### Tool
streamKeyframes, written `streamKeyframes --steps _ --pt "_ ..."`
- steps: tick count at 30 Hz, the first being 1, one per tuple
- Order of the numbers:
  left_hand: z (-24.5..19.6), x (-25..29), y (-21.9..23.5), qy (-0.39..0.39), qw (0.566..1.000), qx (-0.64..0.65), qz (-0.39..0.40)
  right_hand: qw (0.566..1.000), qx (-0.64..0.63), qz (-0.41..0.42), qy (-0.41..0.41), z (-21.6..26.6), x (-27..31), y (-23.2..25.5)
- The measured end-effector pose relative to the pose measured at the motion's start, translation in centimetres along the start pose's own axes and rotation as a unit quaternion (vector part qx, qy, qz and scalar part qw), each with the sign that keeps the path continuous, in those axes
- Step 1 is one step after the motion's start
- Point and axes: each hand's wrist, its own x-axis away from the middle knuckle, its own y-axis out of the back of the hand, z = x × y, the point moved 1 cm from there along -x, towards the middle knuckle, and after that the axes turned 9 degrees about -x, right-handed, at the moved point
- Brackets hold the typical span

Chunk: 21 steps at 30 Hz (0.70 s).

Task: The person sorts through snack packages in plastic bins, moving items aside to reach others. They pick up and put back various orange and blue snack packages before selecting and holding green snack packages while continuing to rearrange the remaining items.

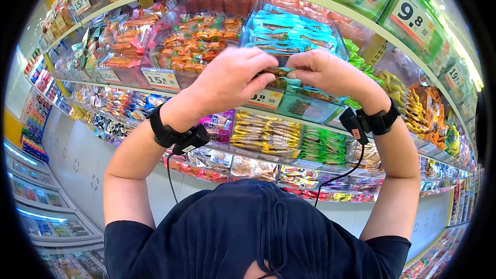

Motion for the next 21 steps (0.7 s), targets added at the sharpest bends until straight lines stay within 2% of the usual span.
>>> streamKeyframes --steps 1,2,4,5,9,10,12,15,18,19,20,21 --pt "0.0 0.2 -0.3 0.015 0.999 0.026 0.028 0.999 -0.02 0.024 -0.02 -0.2 0.0 0.1" --pt "0.1 0.3 -0.6 0.029 0.997 0.051 0.056 0.998 -0.057 -0.005 -0.039 -0.3 0.2 0.4" --pt "0.1 0.3 -0.7 0.032 0.996 0.067 0.049 0.987 -0.129 -0.062 -0.077 -0.1 0.5 1.1" --pt "0.2 0.3 -0.7 0.033 0.995 0.074 0.051 0.985 -0.113 -0.085 -0.103 0.2 0.4 1.9" --pt "0.4 0.4 -0.9 0.044 0.993 0.091 0.067 0.99 0.09 -0.107 -0.01 -1.9 -0.4 1.7" --pt "0.4 0.4 -0.9 0.05 0.992 0.092 0.074 0.967 0.22 -0.117 0.059 -2.6 -0.7 1.0" --pt "0.3 0.4 -0.8 0.063 0.99 0.092 0.087 0.958 0.278 -0.06 -0.031 -2.8 -1.1 0.2" --pt "0.3 0.5 -0.6 0.065 0.988 0.1 0.094 0.968 0.238 -0.078 -0.013 -2.5 -1.2 -0.3" --pt "0.4 0.5 -0.6 0.064 0.988 0.101 0.1 0.99 0.061 -0.104 -0.076 -1.4 -0.1 1.9" --pt "0.4 0.5 -0.6 0.065 0.988 0.099 0.103 0.986 -0.007 -0.112 -0.122 -1.5 0.6 2.4" --pt "0.5 0.5 -0.5 0.065 0.987 0.102 0.104 0.984 -0.04 -0.131 -0.112 -1.4 1.4 2.7" --pt "0.5 0.4 -0.5 0.065 0.987 0.105 0.105 0.986 0.009 -0.126 -0.105 -1.2 2.3 3.4"
